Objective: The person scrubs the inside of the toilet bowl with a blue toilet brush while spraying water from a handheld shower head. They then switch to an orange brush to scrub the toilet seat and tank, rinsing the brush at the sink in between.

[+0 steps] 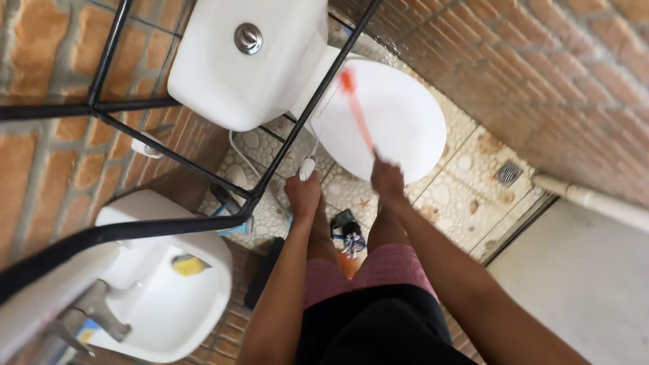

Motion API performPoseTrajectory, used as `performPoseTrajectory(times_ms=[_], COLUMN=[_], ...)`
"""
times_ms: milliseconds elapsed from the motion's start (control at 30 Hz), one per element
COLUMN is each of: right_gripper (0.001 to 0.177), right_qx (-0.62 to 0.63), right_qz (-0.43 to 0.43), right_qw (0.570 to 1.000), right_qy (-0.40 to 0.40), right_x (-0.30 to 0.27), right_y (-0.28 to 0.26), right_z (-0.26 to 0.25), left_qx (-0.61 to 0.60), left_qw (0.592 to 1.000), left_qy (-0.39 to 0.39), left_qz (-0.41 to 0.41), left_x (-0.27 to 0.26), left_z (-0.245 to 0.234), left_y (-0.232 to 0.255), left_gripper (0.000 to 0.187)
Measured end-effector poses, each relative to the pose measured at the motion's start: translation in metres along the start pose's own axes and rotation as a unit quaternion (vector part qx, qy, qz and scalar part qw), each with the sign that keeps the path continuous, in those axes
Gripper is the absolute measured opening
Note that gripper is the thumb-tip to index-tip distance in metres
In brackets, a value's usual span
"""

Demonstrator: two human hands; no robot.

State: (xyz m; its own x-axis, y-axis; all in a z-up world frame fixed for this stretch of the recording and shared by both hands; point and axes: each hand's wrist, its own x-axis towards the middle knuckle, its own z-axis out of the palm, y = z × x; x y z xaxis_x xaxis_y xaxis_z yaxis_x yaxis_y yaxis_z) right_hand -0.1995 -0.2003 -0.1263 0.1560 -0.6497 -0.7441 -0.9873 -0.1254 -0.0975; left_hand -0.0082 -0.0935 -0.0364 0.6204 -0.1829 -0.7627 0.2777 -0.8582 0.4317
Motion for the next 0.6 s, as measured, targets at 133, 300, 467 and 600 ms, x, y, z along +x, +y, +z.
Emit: performPoseTrajectory(times_ms=[133,300,467,600], right_gripper=[0.052,0.051,0.046,0.071], right_qx=[0.001,0.162,0.027,0.106], right_qz=[0.061,0.154,0.105,0.102], right_qw=[0.994,0.972,0.99,0.98], right_qy=[-0.089,0.073,-0.089,0.133], right_x=[-0.095,-0.035,-0.145,-0.076], right_y=[-0.049,-0.008,-0.034,0.075], right_z=[-0.05,-0.01,-0.038,0.08], left_qx=[0.013,0.018,0.107,0.104], left_qw=[1.0,0.999,0.989,0.984], left_qy=[-0.009,-0.039,-0.105,-0.143], left_qz=[0.001,0.019,0.008,0.037], left_x=[0.012,0.012,-0.017,-0.032], left_z=[-0.008,-0.014,-0.025,-0.024], left_y=[0.005,-0.002,0.027,0.017], left_gripper=[0.031,0.026,0.049,0.045])
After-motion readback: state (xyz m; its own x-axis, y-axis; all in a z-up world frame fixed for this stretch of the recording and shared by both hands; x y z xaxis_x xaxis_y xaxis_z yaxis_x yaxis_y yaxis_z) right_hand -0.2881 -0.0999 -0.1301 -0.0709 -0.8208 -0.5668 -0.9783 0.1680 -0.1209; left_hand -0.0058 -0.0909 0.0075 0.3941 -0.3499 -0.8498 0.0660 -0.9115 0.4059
